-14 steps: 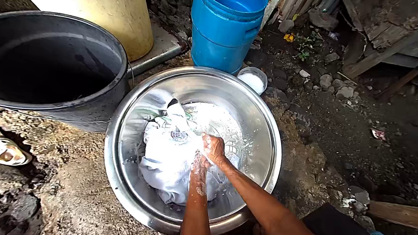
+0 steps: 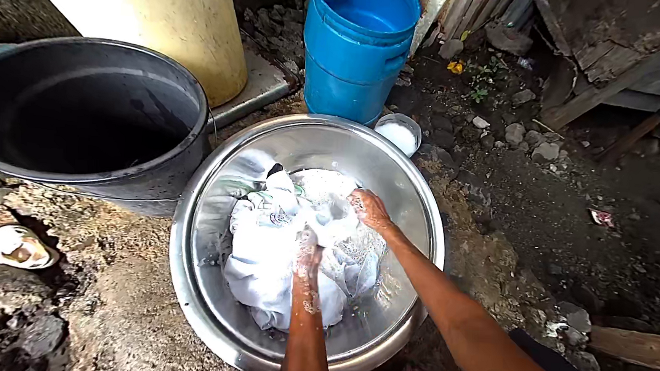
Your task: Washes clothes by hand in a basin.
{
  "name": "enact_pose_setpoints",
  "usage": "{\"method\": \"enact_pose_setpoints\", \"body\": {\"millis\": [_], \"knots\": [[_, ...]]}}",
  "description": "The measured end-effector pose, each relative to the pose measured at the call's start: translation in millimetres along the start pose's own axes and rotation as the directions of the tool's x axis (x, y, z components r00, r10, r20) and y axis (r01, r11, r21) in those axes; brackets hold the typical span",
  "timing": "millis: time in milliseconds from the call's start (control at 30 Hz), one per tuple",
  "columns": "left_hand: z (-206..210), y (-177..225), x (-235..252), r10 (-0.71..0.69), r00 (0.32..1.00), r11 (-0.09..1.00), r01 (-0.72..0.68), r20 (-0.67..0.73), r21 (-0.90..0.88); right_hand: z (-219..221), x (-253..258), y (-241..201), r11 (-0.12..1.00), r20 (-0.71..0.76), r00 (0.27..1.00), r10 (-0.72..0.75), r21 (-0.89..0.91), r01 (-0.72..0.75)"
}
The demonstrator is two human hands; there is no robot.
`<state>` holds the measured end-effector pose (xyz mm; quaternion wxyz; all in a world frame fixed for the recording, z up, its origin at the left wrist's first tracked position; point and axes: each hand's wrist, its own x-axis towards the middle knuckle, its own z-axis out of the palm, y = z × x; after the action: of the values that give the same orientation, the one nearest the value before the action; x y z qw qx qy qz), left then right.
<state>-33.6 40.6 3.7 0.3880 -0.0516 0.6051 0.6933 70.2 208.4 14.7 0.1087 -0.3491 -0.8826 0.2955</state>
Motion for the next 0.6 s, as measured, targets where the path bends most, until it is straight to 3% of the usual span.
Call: {"method": "enact_pose_setpoints", "body": {"millis": [100, 167, 267, 333, 400, 467, 533, 600], "knots": [[-23.0, -0.2, 24.7, 0.121, 0.978, 0.969, -0.08, -0.168, 0.233, -32.5, -7.8, 48.7, 0.998, 0.05, 0.997, 0.063, 0.007, -0.063], [-30.9, -1.7, 24.9, 0.122, 0.984, 0.923, -0.065, -0.129, 0.378, -27.1, -18.1, 78.1, 0.978, 0.124, 0.97, 0.207, -0.065, -0.201], [-27.2, -8.1, 17.7, 0.06, 0.998, 0.919, -0.042, -0.033, 0.393, 12.1, -28.1, 85.0, 0.884, 0.11, 0.877, 0.468, -0.052, -0.465], [-20.5, -4.5, 7.7, -0.059, 0.998, 0.943, 0.055, 0.003, 0.327, 45.8, -30.4, 70.7, 0.842, 0.107, 0.84, 0.531, 0.045, -0.538], [-18.6, -2.8, 1.3, -0.16, 0.986, 0.955, 0.142, 0.05, 0.259, 79.6, -35.8, 44.3, 0.867, 0.14, 0.885, 0.443, 0.184, -0.463], [-20.5, -11.5, 5.5, -0.209, 0.973, 0.965, 0.188, 0.103, 0.184, 101.1, -41.8, 5.8, 0.893, 0.13, 0.963, 0.236, 0.362, -0.268], [-23.4, -19.6, 15.1, -0.176, 0.975, 0.984, 0.171, 0.133, 0.047, 109.6, -51.4, -40.1, 0.928, 0.045, 0.997, 0.058, 0.366, -0.071], [-23.7, -2.7, 0.2, -0.09, 0.984, 0.992, 0.101, 0.154, -0.07, 105.3, -75.6, -84.5, 0.94, -0.089, 0.988, -0.127, 0.306, 0.149]]}}
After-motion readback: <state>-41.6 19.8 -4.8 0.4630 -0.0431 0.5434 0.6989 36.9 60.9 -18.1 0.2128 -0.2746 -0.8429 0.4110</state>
